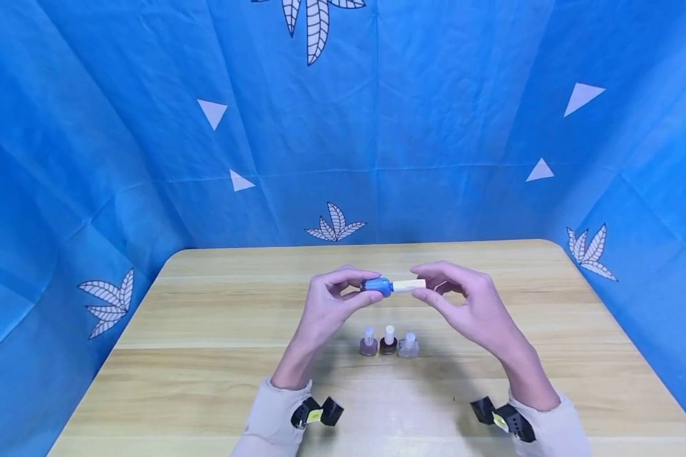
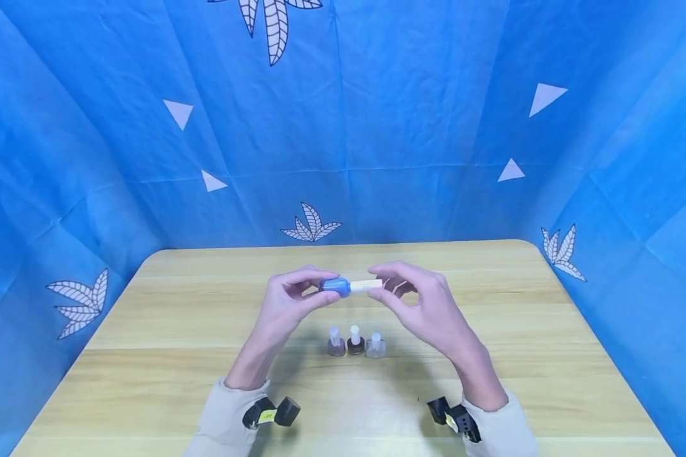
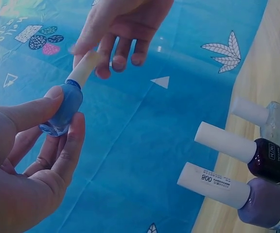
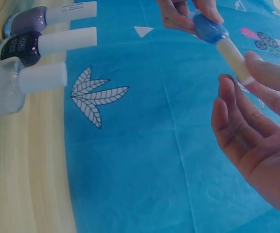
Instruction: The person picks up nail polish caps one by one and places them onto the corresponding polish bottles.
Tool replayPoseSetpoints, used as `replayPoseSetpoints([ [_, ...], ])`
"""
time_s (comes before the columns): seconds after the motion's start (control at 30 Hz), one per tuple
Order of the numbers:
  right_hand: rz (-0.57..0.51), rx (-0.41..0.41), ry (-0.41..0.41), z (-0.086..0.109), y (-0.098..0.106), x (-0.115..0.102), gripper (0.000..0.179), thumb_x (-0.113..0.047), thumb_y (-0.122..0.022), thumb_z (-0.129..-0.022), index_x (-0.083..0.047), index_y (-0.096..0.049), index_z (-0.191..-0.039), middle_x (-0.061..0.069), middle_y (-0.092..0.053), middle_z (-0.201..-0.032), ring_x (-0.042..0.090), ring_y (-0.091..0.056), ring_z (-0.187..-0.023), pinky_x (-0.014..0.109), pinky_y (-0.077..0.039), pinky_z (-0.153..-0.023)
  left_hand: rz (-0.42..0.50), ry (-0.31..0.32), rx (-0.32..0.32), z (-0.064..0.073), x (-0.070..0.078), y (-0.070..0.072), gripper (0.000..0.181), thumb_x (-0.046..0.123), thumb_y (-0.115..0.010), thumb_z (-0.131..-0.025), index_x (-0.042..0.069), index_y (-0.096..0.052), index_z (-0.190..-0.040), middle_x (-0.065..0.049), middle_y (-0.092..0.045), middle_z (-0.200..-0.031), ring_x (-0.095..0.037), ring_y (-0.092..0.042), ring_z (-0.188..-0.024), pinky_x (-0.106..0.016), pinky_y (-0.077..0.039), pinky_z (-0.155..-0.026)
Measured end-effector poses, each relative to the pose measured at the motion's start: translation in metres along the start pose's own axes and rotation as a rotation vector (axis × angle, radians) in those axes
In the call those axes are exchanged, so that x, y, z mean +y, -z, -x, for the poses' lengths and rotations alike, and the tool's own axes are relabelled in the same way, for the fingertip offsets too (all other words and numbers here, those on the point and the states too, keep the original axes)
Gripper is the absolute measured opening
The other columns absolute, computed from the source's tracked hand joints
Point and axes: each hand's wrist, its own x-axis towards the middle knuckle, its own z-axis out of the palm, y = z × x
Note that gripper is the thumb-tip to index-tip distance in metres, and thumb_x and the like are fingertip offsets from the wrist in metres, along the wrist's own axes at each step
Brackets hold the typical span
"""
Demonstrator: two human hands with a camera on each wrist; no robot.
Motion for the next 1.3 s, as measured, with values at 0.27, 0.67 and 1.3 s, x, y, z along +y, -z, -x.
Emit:
replayPoseSetpoints([
  [0.27,0.02,0.021,0.102,0.0,0.005,0.003,0.034,0.005,-0.083,-0.082,-0.012,-0.077,-0.11,-0.008,-0.074,-0.096,0.008,-0.069,-0.079,0.018,-0.059,-0.071,-0.003,0.002,-0.008,0.0,0.0,0.001,0.028,0.0,-0.082,-0.086,0.0,-0.076,-0.113,-0.013,-0.072,-0.107,-0.024,-0.063,-0.094,-0.039,-0.061,-0.092],
  [0.67,0.086,0.001,0.103,-0.002,-0.003,0.007,0.016,-0.001,-0.076,-0.092,-0.014,-0.076,-0.102,-0.012,-0.069,-0.086,0.007,-0.064,-0.076,0.022,-0.056,-0.066,0.007,0.005,0.004,-0.001,-0.001,0.001,0.028,-0.003,-0.083,-0.083,-0.002,-0.077,-0.11,-0.014,-0.072,-0.104,-0.023,-0.062,-0.092,-0.039,-0.061,-0.091],
  [1.3,0.097,0.012,0.013,-0.001,-0.01,0.007,0.017,-0.006,-0.065,-0.101,-0.019,-0.072,-0.093,-0.01,-0.063,-0.073,0.009,-0.059,-0.065,0.022,-0.045,-0.05,0.02,0.005,0.003,0.0,0.0,0.0,0.027,-0.003,-0.082,-0.084,-0.002,-0.077,-0.11,-0.015,-0.072,-0.105,-0.024,-0.065,-0.094,-0.04,-0.061,-0.092],
])
